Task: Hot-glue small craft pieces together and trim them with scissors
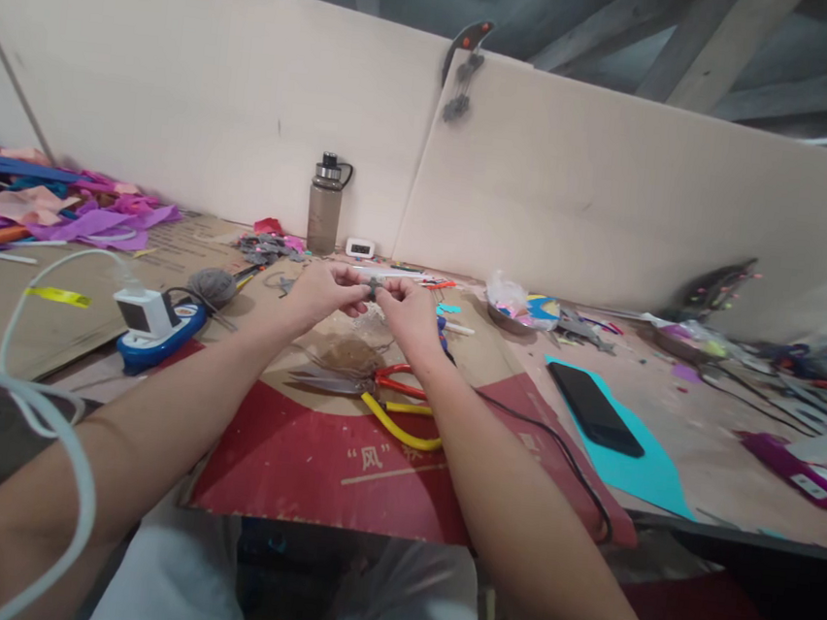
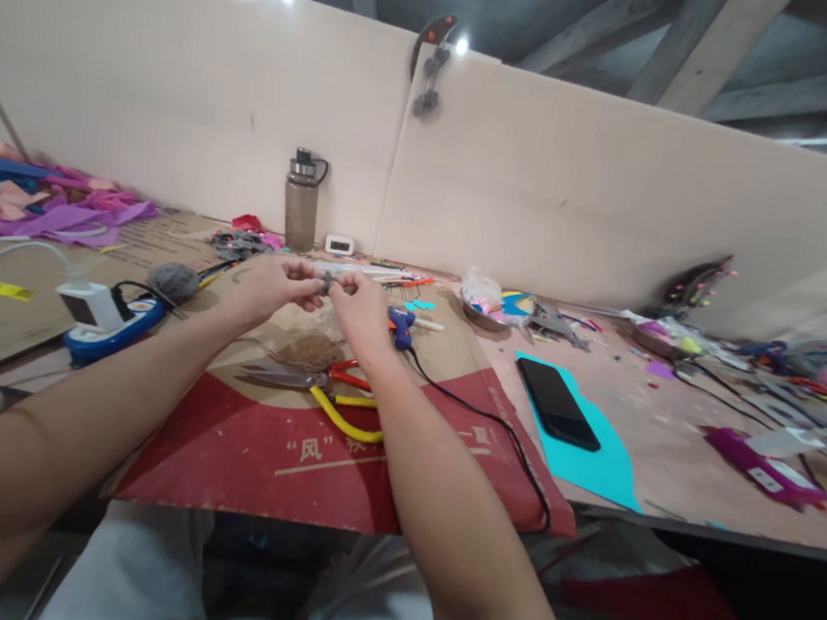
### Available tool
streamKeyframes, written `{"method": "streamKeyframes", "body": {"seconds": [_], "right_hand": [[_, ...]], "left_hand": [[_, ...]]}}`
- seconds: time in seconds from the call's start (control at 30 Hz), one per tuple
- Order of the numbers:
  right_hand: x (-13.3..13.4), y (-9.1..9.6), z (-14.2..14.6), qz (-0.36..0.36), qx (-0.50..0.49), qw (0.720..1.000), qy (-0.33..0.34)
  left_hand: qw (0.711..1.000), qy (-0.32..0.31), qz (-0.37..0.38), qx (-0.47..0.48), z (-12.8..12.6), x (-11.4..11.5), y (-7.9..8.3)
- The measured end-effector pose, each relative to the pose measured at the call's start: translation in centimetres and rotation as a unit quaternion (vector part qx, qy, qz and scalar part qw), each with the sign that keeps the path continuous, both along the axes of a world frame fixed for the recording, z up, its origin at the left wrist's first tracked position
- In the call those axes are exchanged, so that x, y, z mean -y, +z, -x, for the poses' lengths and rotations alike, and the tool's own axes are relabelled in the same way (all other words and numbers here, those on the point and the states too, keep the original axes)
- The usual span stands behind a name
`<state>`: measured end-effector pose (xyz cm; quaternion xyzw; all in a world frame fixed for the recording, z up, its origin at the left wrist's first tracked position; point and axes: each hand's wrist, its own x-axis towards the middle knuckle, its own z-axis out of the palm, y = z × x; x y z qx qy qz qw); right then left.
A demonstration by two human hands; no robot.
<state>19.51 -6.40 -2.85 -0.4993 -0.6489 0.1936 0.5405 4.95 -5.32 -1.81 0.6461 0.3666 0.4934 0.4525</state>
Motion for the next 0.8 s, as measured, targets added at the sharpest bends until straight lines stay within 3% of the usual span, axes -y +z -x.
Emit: {"method": "streamKeyframes", "body": {"seconds": [0.2, 0.33, 0.47, 0.67, 0.8], "right_hand": [[-0.2, -0.5, 0.3, 0.009, 0.002, 0.999, 0.037], [-0.3, -0.4, -0.3, 0.084, -0.06, 0.987, 0.12], [0.6, 1.1, -1.6, 0.14, -0.152, 0.948, 0.242], [2.3, 3.6, -3.8, 0.106, -0.252, 0.904, 0.33], [3.5, 4.0, -4.0, 0.113, -0.22, 0.908, 0.337]], "left_hand": [[0.992, 0.087, -0.064, -0.058, 0.1, -0.1, 0.1], [0.978, 0.196, -0.073, 0.002, 1.7, -1.4, 0.5], [0.948, 0.299, -0.06, 0.091, 4.0, -3.3, 0.8], [0.918, 0.33, 0.002, 0.221, 5.9, -4.8, 0.6], [0.902, 0.343, -0.006, 0.262, 6.3, -4.9, 0.7]]}}
